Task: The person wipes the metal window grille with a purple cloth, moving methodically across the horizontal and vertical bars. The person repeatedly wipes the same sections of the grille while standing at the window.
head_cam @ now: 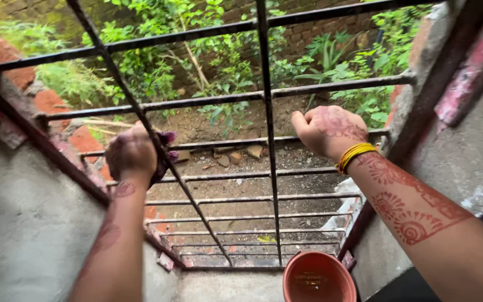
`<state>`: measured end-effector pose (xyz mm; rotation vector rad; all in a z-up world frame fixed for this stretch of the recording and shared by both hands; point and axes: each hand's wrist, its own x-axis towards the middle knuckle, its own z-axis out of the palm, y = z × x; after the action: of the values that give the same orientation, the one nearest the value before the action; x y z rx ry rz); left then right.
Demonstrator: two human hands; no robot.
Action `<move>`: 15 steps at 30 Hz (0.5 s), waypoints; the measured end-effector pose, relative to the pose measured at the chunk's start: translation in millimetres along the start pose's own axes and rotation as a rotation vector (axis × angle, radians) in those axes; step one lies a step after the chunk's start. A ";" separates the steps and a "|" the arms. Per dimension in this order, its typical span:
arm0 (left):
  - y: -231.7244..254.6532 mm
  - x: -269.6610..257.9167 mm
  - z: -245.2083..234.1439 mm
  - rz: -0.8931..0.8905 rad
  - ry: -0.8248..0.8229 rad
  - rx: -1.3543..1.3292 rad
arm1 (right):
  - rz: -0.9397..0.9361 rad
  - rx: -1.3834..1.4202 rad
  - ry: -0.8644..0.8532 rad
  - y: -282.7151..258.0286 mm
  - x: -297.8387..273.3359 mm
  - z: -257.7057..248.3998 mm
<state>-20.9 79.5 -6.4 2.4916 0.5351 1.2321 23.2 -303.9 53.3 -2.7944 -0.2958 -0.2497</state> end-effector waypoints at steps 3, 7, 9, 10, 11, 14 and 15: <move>-18.1 2.0 -13.0 0.235 -0.003 0.115 | 0.005 0.016 -0.025 2.1 -2.5 -2.6; -70.1 34.2 -15.9 0.269 0.078 0.262 | 0.006 0.014 -0.015 -0.2 -2.0 -0.7; -94.2 42.5 -25.1 0.377 0.168 0.371 | 0.014 0.028 0.006 0.5 0.8 -0.2; -93.3 45.9 -20.3 0.362 0.176 0.356 | 0.022 0.041 0.041 -0.1 2.6 -0.7; -88.3 46.8 -16.4 0.346 0.183 0.342 | 0.031 0.053 0.075 -1.9 2.5 0.5; -62.6 29.9 -14.2 0.299 0.189 0.313 | 0.018 0.064 0.130 -7.8 7.0 1.0; -50.1 22.1 -11.4 0.288 0.182 0.302 | 0.016 0.062 0.138 -7.4 5.9 2.6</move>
<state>-27.4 135.1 -6.0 2.7994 0.4437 1.6041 27.6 -295.1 54.2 -2.7014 -0.2438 -0.4207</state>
